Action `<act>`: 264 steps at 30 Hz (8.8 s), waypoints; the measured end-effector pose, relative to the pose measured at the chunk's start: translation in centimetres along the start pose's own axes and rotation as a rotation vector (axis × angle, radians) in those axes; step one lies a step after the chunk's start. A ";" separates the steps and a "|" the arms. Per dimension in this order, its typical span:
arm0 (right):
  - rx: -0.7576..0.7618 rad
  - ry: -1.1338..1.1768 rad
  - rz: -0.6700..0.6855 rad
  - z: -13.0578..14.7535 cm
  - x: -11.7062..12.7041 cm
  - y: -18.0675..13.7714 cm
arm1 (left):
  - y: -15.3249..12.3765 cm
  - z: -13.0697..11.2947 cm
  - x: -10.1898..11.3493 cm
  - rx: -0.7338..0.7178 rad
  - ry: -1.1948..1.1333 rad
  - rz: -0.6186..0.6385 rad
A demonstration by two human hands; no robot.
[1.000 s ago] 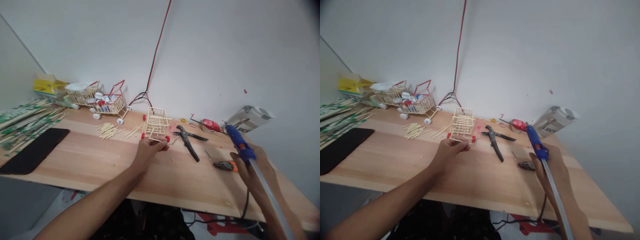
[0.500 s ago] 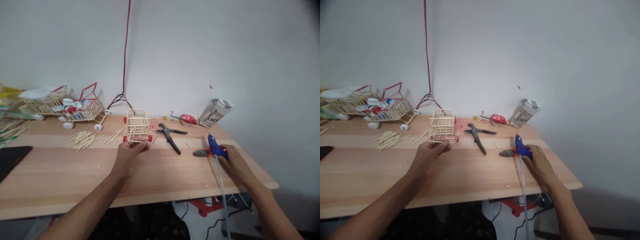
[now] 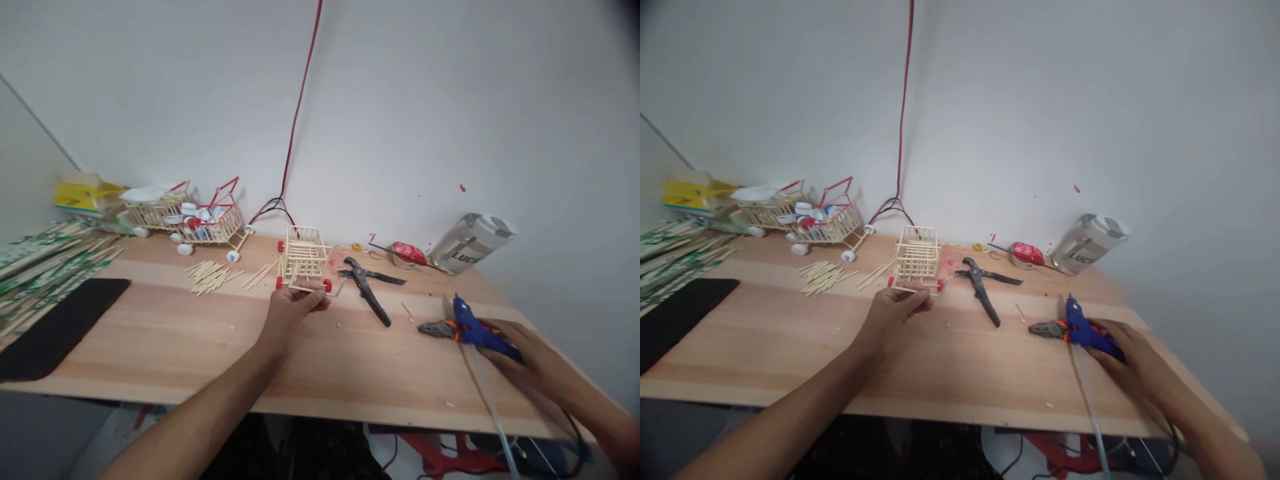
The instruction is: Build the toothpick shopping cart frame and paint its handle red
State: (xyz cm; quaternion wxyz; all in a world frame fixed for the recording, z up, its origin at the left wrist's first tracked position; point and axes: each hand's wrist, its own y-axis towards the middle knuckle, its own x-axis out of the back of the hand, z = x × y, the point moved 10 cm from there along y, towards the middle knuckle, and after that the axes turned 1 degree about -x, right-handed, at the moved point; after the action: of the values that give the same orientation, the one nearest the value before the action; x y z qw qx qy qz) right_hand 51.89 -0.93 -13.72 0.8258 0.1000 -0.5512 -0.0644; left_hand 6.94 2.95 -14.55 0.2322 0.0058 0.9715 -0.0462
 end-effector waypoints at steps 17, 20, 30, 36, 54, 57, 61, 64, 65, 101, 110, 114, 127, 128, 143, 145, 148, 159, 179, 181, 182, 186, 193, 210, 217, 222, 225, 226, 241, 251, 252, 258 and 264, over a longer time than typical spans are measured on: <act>-0.029 -0.139 -0.119 0.4 0.6 -0.3 | 0.3 0.3 -0.2 -0.008 -0.092 0.014; -0.020 -0.105 -0.087 -0.3 0.2 -0.3 | 0.3 0.4 -0.4 -0.005 -0.114 0.021; 0.003 -0.086 -0.196 -0.9 3.0 -1.3 | 0.6 0.1 -0.7 0.007 -0.168 0.044; -0.015 -0.135 -0.487 5.0 9.5 -0.5 | 0.6 -1.1 -1.0 -0.038 -0.162 0.054; 0.860 0.223 -0.627 35.3 -4.5 1.7 | -1.8 -6.1 -0.6 -0.197 -0.100 0.044; 0.836 0.223 -0.652 35.3 -4.2 2.1 | -1.5 -6.1 -1.3 -0.207 -0.091 0.082; 0.775 0.233 -0.643 35.4 -2.9 3.0 | -0.9 -6.2 -2.8 -0.199 -0.113 0.157; 0.734 0.269 -0.639 35.3 -1.8 3.7 | -0.4 -6.3 -3.3 -0.151 -0.110 0.186; 0.721 0.277 -0.638 35.3 -1.5 4.0 | -0.4 -6.3 -3.4 -0.129 -0.096 0.198; 0.469 0.326 -0.542 34.3 -1.0 9.2 | 2.0 -17.0 -1.8 -0.971 0.975 0.201; 0.378 0.394 -0.463 33.2 -1.9 9.9 | 2.7 -16.1 -0.9 -0.938 0.943 0.192; 0.383 0.375 -0.472 33.2 -1.9 9.9 | 2.8 -16.1 -0.6 -0.951 0.943 0.168; 0.389 0.353 -0.487 33.1 -1.7 9.7 | 3.0 -16.0 -0.4 -0.968 0.951 0.135; 0.389 0.352 -0.487 33.0 -1.7 9.7 | 3.0 -16.0 -0.3 -0.968 0.954 0.135; 0.413 0.336 -0.509 33.1 -1.8 9.5 | 3.2 -15.7 -0.2 -0.999 0.984 0.145; 0.423 0.337 -0.512 33.1 -1.9 9.5 | 3.2 -15.7 -0.2 -0.995 0.985 0.153; 0.436 0.332 -0.512 33.2 -2.0 9.5 | 3.3 -15.9 0.0 -0.973 0.985 0.150; 0.450 0.322 -0.522 33.3 -1.9 9.4 | 2.9 -16.3 -0.5 -0.907 0.983 0.216; 0.435 0.320 -0.510 33.4 -1.9 9.5 | 3.0 -15.8 -0.5 -0.966 0.962 0.239; 0.431 0.324 -0.503 33.4 -2.0 9.5 | 3.1 -15.7 -0.5 -0.956 0.966 0.233; 0.429 0.326 -0.501 33.4 -2.0 9.5 | 3.1 -15.7 -0.5 -0.951 0.969 0.230; 0.419 0.326 -0.498 33.3 -2.0 9.6 | 3.1 -15.7 -0.4 -0.952 0.970 0.220; 0.417 0.342 -0.484 33.1 -2.2 9.6 | 2.9 -15.8 -0.6 -0.969 0.986 0.217; 0.402 0.330 -0.509 32.9 -2.1 9.6 | 2.8 -15.6 -0.5 -0.976 1.013 0.206; 0.408 0.344 -0.508 32.9 -2.1 9.5 | 2.8 -15.6 -0.5 -0.984 1.002 0.209; 0.413 0.350 -0.514 32.8 -2.2 9.5 | 2.8 -15.6 -0.6 -0.981 1.005 0.209; 0.406 0.368 -0.517 32.6 -2.3 9.5 | 2.8 -15.5 -0.6 -0.976 1.001 0.214; 0.402 0.370 -0.518 32.6 -2.4 9.5 | 2.8 -15.6 -0.6 -0.980 0.998 0.214; 0.440 0.359 -0.530 32.9 -2.4 9.3 | 2.9 -15.6 -0.4 -0.965 0.965 0.222; 0.440 0.359 -0.537 32.9 -2.3 9.3 | 2.8 -15.7 -0.5 -0.981 0.986 0.215; 0.436 0.359 -0.537 32.8 -2.3 9.4 | 2.8 -15.7 -0.5 -0.979 0.988 0.213; 0.425 0.369 -0.530 32.7 -2.4 9.5 | 2.7 -15.7 -0.5 -0.990 0.982 0.217; 0.443 0.371 -0.540 32.7 -2.5 9.4 | 2.7 -15.6 -0.5 -1.004 0.983 0.217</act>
State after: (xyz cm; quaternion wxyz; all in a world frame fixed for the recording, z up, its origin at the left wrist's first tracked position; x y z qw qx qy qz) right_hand 20.68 5.61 -1.53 0.8233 0.4269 -0.3470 -0.1395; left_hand 0.40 7.06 -0.69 -0.2549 0.0149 0.8616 0.4386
